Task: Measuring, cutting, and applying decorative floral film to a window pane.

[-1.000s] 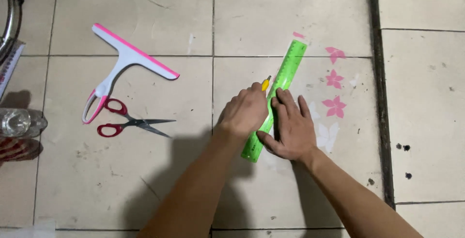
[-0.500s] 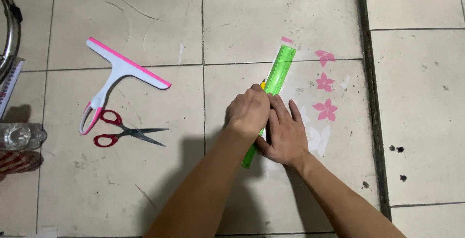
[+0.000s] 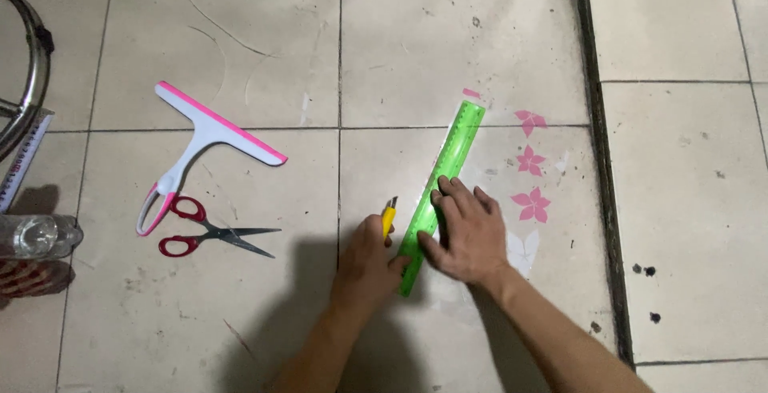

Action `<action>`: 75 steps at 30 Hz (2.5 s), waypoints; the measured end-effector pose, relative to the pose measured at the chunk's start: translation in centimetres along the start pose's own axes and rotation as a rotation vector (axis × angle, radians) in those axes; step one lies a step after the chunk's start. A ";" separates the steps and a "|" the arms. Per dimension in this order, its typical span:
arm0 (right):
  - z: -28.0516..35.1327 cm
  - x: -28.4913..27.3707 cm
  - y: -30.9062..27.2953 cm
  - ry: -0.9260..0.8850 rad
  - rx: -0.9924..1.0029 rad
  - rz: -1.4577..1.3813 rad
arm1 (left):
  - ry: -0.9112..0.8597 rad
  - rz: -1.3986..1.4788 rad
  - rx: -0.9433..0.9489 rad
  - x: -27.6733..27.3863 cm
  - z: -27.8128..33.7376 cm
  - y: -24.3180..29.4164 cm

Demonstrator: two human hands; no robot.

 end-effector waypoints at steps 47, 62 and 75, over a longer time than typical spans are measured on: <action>-3.7 0.6 3.4 -0.056 0.101 0.088 | 0.126 0.039 -0.069 2.3 0.9 -3.3; -1.6 0.1 2.7 -0.003 -0.030 0.152 | -0.058 -0.087 -0.130 1.5 0.8 -2.8; -2.4 0.0 3.0 -0.060 -0.002 0.048 | -0.162 -0.136 -0.215 1.6 0.6 -1.8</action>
Point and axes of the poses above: each hand's wrist, its own z-axis away from the middle knuckle, its own x-axis out of the palm, y = z × x, the point moved 3 cm from there along -z, towards the middle knuckle, and after that the axes turned 1 degree about y, right-handed, at the moved point
